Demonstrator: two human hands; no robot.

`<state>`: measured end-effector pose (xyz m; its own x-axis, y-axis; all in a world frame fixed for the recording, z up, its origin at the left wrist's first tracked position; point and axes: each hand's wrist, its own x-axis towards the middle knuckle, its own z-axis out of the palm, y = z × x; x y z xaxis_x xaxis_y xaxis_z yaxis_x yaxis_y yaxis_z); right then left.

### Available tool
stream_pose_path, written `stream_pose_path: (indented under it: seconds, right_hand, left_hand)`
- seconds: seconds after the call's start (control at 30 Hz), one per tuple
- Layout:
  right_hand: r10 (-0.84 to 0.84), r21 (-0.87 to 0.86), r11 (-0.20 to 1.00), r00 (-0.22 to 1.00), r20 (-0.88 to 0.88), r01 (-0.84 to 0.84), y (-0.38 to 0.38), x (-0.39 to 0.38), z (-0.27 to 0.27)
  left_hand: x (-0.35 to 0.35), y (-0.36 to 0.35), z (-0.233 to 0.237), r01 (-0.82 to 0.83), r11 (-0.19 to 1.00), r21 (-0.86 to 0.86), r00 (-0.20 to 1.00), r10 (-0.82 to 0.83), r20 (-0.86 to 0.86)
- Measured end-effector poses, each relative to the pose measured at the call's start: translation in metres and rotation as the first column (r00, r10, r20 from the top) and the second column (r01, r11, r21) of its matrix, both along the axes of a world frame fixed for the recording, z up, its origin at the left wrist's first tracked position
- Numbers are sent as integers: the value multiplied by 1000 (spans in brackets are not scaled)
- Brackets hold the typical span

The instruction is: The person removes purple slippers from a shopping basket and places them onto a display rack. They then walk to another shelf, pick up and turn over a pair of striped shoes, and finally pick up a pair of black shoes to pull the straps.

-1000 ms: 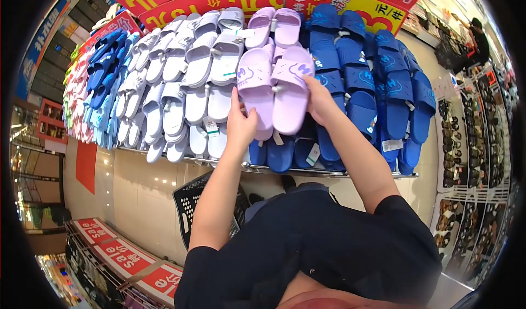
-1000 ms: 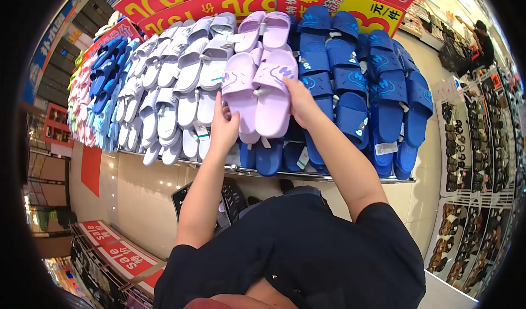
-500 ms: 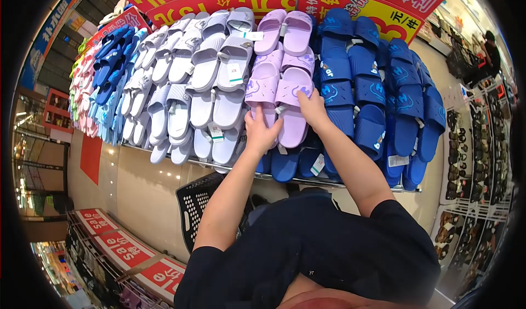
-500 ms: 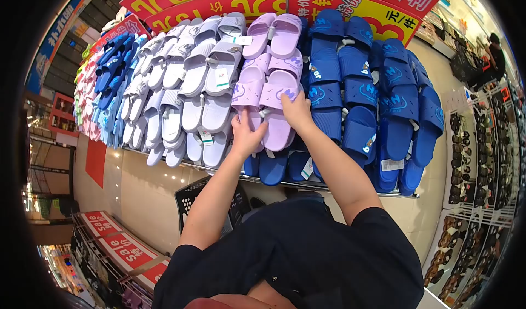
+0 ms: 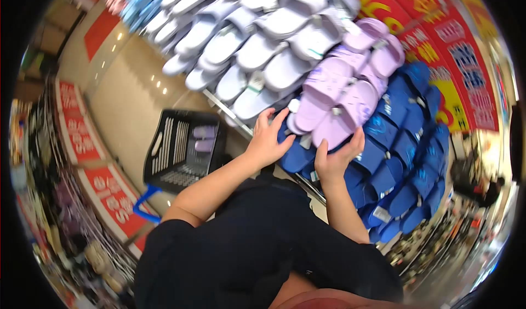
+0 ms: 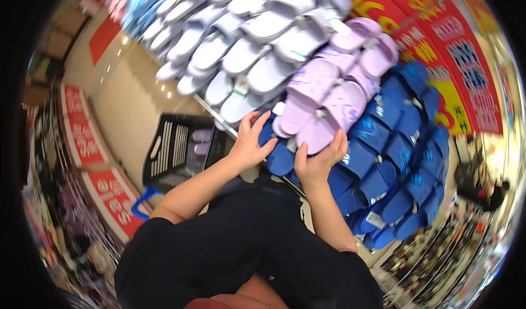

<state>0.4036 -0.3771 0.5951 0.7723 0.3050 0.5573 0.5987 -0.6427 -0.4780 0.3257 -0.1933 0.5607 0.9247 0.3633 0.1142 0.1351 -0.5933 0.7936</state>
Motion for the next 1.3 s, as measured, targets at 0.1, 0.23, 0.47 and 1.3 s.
stream_pose_path:
  seconds: [0.1,0.23,0.47,1.3]
  right_hand:
    - [311,22,950,950,-3,-311,19,-33,-17]
    - [616,40,785,772,-157,-619,64,-64,-45]
    - [582,-405,599,723,-371,-690,148,-91,-73]
    - [237,-616,773,969,64,-149,214,-112,-168]
  left_hand:
    - [-75,17,-13,-129,991,-33,992,129,-10]
    - [-171,39,-64,-443,896,-32,880,428,-206]
    - [-298,87,-209,-793,609,-16,486,618,-618]
    - [-279,228,-577,-760,637,-131,339,216,-916]
